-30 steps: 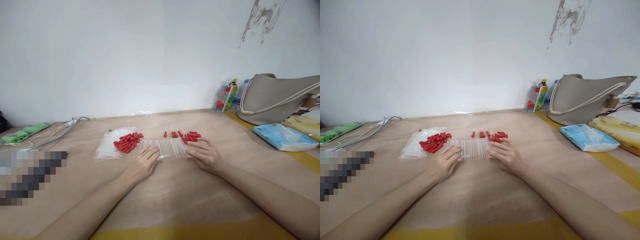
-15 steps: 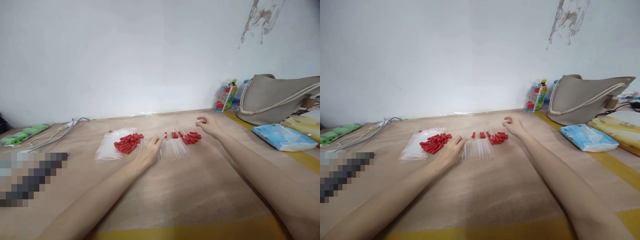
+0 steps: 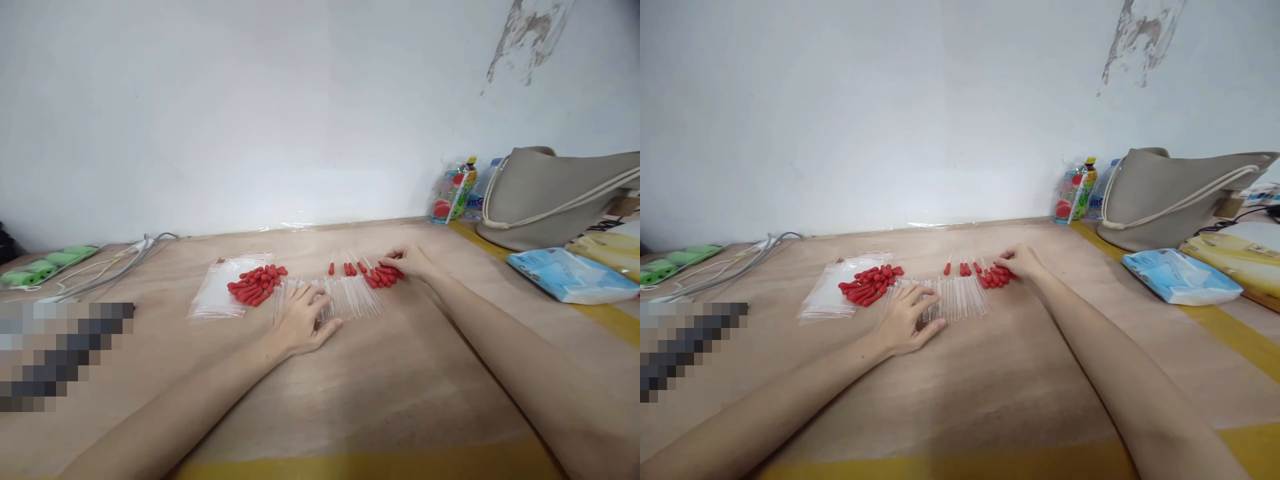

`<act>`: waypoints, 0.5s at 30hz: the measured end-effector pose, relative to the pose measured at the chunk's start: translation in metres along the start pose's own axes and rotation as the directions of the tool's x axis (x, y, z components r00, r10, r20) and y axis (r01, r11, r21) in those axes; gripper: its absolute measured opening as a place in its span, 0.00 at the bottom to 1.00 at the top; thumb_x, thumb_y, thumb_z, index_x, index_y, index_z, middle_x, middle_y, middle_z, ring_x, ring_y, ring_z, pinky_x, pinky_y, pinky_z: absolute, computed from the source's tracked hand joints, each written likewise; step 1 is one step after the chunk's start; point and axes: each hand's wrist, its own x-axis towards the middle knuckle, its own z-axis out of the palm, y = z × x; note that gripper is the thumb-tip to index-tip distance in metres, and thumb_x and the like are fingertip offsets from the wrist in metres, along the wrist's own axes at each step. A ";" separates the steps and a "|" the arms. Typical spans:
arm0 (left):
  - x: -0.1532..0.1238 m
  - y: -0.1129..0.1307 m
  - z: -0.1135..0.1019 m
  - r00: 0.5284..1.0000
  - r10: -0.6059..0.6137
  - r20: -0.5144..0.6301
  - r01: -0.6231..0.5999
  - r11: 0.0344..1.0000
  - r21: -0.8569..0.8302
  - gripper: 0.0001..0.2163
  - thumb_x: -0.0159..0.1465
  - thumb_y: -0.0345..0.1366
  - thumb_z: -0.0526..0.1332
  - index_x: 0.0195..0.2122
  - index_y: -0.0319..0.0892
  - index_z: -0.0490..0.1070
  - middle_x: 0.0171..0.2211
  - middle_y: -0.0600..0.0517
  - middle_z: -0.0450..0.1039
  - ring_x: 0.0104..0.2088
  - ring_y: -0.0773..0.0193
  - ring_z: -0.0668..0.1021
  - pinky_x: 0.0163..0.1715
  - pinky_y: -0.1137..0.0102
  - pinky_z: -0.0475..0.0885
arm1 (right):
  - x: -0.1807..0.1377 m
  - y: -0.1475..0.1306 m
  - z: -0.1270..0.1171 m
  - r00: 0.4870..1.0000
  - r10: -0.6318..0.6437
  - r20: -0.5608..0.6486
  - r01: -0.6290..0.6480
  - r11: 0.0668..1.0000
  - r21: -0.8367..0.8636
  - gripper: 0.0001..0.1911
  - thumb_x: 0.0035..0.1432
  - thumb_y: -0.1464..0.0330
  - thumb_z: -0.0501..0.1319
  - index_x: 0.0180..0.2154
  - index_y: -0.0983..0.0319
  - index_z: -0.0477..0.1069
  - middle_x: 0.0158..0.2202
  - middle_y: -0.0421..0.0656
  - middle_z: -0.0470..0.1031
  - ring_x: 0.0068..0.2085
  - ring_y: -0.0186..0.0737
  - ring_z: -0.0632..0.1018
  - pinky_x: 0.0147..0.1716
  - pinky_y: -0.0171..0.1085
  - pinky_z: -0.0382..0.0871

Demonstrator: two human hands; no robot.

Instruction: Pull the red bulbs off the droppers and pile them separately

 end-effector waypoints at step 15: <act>-0.003 -0.005 0.000 0.995 0.050 0.081 -0.054 0.998 0.040 0.20 0.60 0.43 0.54 0.52 0.43 0.63 0.53 0.44 0.63 0.57 0.53 0.61 0.56 0.52 0.52 | -0.017 -0.056 0.003 0.997 -0.020 -0.075 -0.017 0.883 -0.468 0.15 0.45 0.55 0.58 0.25 0.58 0.74 0.27 0.41 0.75 0.36 0.42 0.73 0.38 0.39 0.59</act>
